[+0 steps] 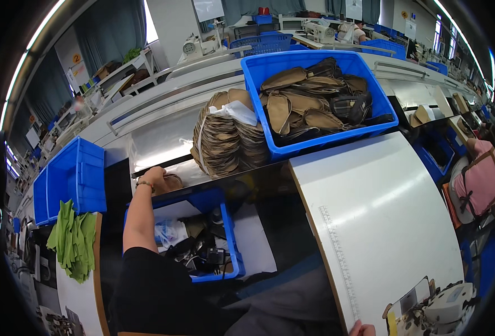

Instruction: Sewing and assembling components for shoe insoles or linings using an industrial sewing machine.

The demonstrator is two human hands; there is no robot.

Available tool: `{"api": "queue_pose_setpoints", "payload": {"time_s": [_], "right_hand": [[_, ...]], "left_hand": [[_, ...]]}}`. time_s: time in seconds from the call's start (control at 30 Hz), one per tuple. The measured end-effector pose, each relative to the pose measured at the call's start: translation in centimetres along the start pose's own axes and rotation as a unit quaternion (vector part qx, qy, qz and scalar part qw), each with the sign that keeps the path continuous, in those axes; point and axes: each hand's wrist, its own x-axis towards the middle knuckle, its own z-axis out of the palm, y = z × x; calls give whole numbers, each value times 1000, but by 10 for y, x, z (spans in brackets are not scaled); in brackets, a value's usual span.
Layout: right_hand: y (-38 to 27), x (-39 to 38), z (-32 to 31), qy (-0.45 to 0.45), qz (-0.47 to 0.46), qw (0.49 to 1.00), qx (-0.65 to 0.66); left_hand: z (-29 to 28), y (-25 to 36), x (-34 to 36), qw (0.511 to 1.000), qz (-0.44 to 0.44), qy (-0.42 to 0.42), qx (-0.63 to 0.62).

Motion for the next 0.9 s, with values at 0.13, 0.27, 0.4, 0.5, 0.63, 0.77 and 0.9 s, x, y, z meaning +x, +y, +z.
{"api": "queue_pose_setpoints", "payload": {"time_s": [0.13,0.27,0.4,0.5,0.63,0.77,0.9], "right_hand": [[-1,-1,-2,1,-6,1000,3],[1,0,-3,10,-24,1000,12],[-2,1,-2,19,-29,999,12],[-2,2,0,7,-36,999,14],[0,2,-1,-7,-37,999,20],[-4,9,-13,-78,-6,993,84],[3,25,1,-92,-11,981,170]], "left_hand": [[2,14,-10,999,21,31,5],[-16,32,-34,999,-27,-25,-10],[-19,29,-39,1000,-28,1,-9],[-30,21,-34,995,25,30,-88],[-99,59,-65,951,159,113,-238],[-148,159,-126,815,354,65,-455],[-128,277,-162,687,407,-98,-594]]}}
